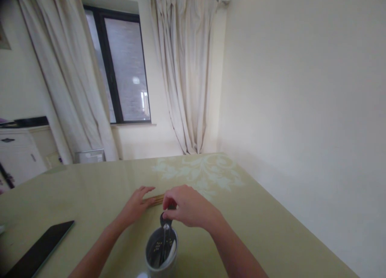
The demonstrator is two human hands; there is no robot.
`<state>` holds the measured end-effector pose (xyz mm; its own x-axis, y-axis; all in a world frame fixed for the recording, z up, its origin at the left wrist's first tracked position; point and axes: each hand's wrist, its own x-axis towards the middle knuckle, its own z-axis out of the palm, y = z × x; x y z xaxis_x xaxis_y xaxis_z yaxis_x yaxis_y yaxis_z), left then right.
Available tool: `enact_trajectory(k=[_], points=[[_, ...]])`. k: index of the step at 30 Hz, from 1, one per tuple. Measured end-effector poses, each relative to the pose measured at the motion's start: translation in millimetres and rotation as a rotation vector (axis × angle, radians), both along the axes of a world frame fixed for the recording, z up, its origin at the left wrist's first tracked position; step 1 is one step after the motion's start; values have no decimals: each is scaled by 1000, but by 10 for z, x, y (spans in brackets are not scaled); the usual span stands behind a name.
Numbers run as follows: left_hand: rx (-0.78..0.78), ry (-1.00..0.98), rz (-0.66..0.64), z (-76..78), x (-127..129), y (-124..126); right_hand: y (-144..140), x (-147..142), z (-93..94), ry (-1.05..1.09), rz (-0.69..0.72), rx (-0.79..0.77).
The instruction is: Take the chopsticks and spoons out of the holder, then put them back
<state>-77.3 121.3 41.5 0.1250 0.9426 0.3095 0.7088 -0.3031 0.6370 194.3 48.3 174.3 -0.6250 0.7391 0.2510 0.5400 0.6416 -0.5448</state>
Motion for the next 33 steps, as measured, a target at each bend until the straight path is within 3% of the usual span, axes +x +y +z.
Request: enact_trajectory(k=[2, 6, 8, 11, 16, 23, 33], points=[[-101, -124, -121, 261, 105, -96, -3, -17, 8, -11, 13, 34], [-392, -270, -589, 776, 275, -405, -37, -29, 50, -5, 9, 63], [-511, -283, -759, 908, 310, -534, -59, -27, 78, 20, -6, 41], [-597, -256, -846, 941, 313, -616, -93, -5, 135, 76, -34, 20], [-518, -303, -716, 936, 271, -590, -144, 84, 278, 289, -111, 27], [-182, -527, -366, 1194, 304, -659, -51, 141, 304, 780, -363, 167], [40, -305, -261, 1194, 329, -621, 86, -69, 100, 709, -393, 165]])
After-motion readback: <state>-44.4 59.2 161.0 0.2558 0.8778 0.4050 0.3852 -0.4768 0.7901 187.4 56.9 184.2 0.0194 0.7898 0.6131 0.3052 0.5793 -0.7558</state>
